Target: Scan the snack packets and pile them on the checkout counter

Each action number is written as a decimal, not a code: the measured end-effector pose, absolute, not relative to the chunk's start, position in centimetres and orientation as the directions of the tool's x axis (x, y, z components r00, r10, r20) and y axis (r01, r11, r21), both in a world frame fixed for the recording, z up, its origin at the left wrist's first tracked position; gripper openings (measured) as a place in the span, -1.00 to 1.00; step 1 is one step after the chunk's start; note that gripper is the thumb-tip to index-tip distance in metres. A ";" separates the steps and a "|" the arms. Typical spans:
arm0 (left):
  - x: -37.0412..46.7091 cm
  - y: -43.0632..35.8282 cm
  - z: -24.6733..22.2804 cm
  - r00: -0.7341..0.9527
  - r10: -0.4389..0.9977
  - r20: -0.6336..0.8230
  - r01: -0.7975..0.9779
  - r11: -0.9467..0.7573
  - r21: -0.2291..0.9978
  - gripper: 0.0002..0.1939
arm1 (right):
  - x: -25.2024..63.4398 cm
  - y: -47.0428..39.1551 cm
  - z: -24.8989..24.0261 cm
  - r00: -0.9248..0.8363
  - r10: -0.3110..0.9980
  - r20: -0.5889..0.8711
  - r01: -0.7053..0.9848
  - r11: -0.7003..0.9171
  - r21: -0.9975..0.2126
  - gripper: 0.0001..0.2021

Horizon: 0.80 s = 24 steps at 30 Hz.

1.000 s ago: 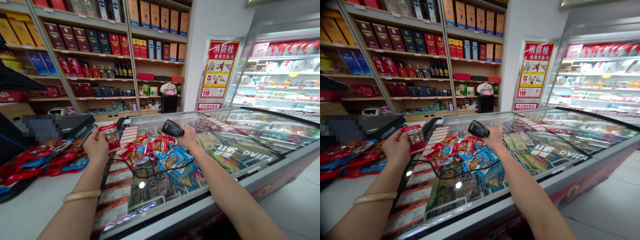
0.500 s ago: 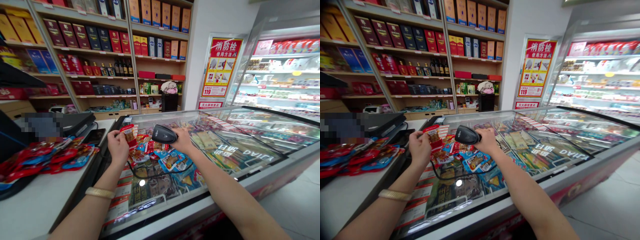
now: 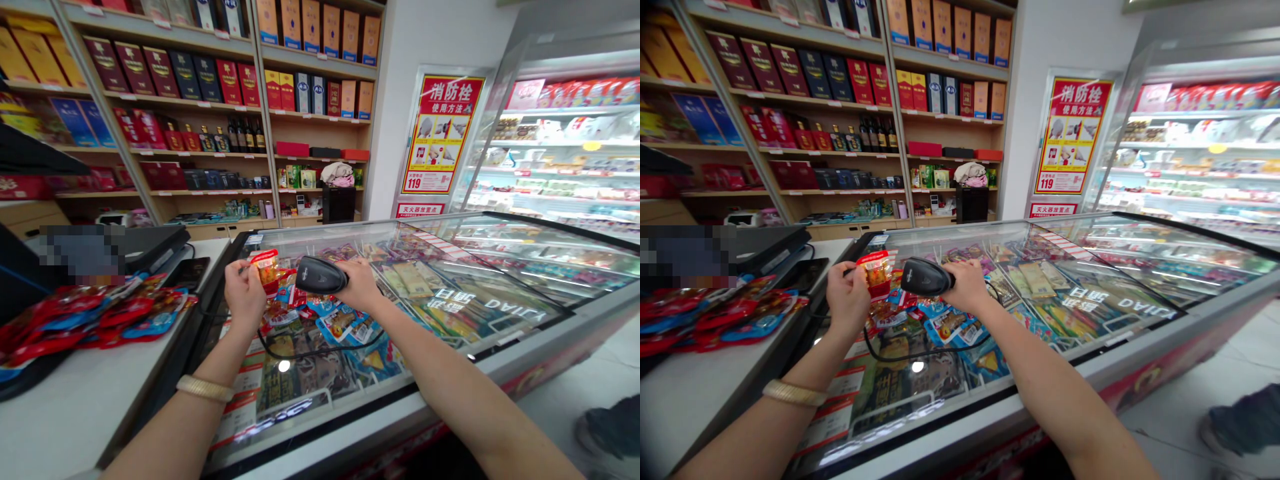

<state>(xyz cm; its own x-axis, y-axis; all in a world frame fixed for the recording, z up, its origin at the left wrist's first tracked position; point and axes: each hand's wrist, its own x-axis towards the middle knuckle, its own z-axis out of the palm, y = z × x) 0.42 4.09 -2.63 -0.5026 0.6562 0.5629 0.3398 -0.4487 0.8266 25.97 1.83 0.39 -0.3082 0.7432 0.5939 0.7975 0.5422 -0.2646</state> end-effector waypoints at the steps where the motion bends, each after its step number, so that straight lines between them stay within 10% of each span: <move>1: 0.5 4.1 -2.7 -0.505 0.657 0.559 0.338 -0.446 0.829 -0.81 | 25.9 1.8 0.4 -0.309 0.746 0.590 0.797 0.542 -0.267 -0.83; 13: 0.6 4.0 -0.8 -0.543 0.518 0.661 0.431 -0.503 0.749 -0.87 | 29.3 3.7 0.6 0.032 0.701 0.712 0.804 0.404 -0.435 -0.78; 17: 3.4 3.4 -1.4 -0.111 0.608 0.786 0.601 -0.588 0.541 -0.89 | 31.2 4.8 0.3 0.223 0.677 0.702 0.818 0.262 -0.512 -0.79; 21: 5.4 3.1 -2.6 0.444 0.675 0.590 0.649 -0.696 0.307 -0.75 | 31.7 5.2 -0.2 0.228 0.665 0.711 0.835 0.242 -0.494 -0.79; 24: 5.4 2.7 -2.7 0.533 0.676 0.509 0.649 -0.713 0.267 -0.66 | 31.5 5.2 -0.2 0.198 0.682 0.704 0.848 0.241 -0.472 -0.82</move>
